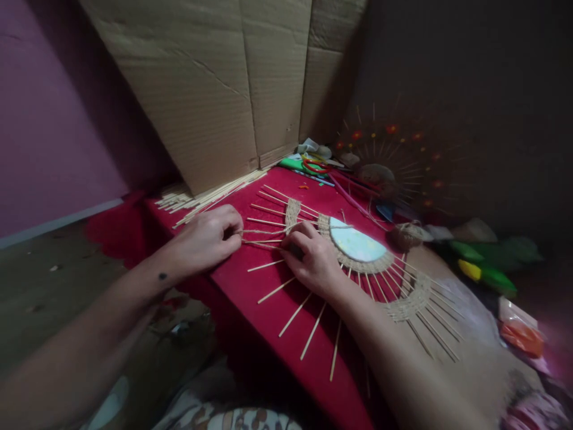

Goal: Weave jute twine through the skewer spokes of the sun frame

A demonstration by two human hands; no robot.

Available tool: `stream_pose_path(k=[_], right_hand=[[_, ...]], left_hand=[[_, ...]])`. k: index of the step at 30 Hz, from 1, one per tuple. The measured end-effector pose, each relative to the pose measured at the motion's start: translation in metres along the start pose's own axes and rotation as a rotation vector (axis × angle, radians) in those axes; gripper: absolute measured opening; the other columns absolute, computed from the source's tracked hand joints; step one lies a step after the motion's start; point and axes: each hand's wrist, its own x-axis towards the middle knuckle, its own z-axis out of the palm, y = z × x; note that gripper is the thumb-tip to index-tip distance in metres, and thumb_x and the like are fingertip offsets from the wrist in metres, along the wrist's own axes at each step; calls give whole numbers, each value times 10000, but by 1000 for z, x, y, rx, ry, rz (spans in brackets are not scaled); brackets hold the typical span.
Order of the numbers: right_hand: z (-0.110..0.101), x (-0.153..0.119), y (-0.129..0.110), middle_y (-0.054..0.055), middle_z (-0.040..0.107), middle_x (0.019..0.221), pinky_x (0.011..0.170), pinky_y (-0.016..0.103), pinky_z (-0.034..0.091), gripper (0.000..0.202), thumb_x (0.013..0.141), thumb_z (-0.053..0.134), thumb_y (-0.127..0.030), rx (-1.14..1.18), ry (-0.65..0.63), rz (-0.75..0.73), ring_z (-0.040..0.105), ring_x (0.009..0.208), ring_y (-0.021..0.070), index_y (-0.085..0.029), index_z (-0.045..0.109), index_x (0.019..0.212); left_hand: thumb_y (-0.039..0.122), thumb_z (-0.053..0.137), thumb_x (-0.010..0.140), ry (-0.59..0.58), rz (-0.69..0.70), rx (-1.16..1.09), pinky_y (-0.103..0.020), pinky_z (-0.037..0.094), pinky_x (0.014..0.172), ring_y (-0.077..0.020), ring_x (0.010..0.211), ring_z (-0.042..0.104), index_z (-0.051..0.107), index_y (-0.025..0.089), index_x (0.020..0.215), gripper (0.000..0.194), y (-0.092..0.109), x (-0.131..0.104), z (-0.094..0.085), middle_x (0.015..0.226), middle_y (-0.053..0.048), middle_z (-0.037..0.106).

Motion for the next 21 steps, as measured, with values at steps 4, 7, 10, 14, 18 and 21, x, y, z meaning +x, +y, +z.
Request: stream_pose_path(k=[4, 7, 10, 14, 18, 21], right_hand=[[-2, 2, -3, 75, 645, 1047, 823, 266, 466, 174, 897, 505, -142, 6, -94, -76, 609, 977, 168, -178, 620, 1023], [-3, 2, -4, 79, 643, 1016, 819, 273, 460, 181, 915, 457, -137, -49, -138, -95, 605, 964, 172, -177, 607, 1009], [-5, 5, -4, 65, 626, 988, 768, 264, 453, 156, 931, 450, -166, -41, -176, -84, 602, 897, 161, -185, 605, 915], [-10, 14, -6, 51, 614, 1007, 746, 261, 445, 118, 921, 480, -169, -59, -239, 33, 604, 874, 155, -186, 597, 914], [-7, 21, -11, 87, 590, 1093, 621, 296, 421, 183, 892, 450, -146, -333, -308, 73, 609, 789, 187, -180, 573, 1023], [-1, 22, -13, 108, 573, 1096, 525, 298, 366, 213, 928, 365, -179, -456, -338, 57, 600, 715, 189, -185, 553, 1029]], left_hand=[[212, 398, 729, 11, 16, 96, -307, 374, 658, -159, 693, 507, 440, 194, 640, 100, 5, -5, 3, 837, -46, 585], [199, 399, 726, 12, 20, 99, -301, 373, 638, -156, 678, 501, 416, 197, 627, 101, 7, -4, 3, 837, -51, 583], [190, 408, 720, 13, 29, 92, -298, 376, 637, -153, 678, 505, 419, 198, 626, 96, 7, -3, 3, 867, -59, 591], [179, 412, 708, -8, 30, 94, -301, 392, 658, -162, 708, 521, 423, 199, 627, 84, 6, -1, 3, 893, -69, 598], [177, 419, 712, -12, 39, 103, -308, 408, 668, -170, 724, 535, 424, 202, 633, 83, 3, 2, 4, 881, -63, 596], [172, 430, 721, 0, 48, 115, -306, 417, 667, -168, 730, 539, 432, 201, 641, 85, 0, 4, 4, 898, -64, 599]])
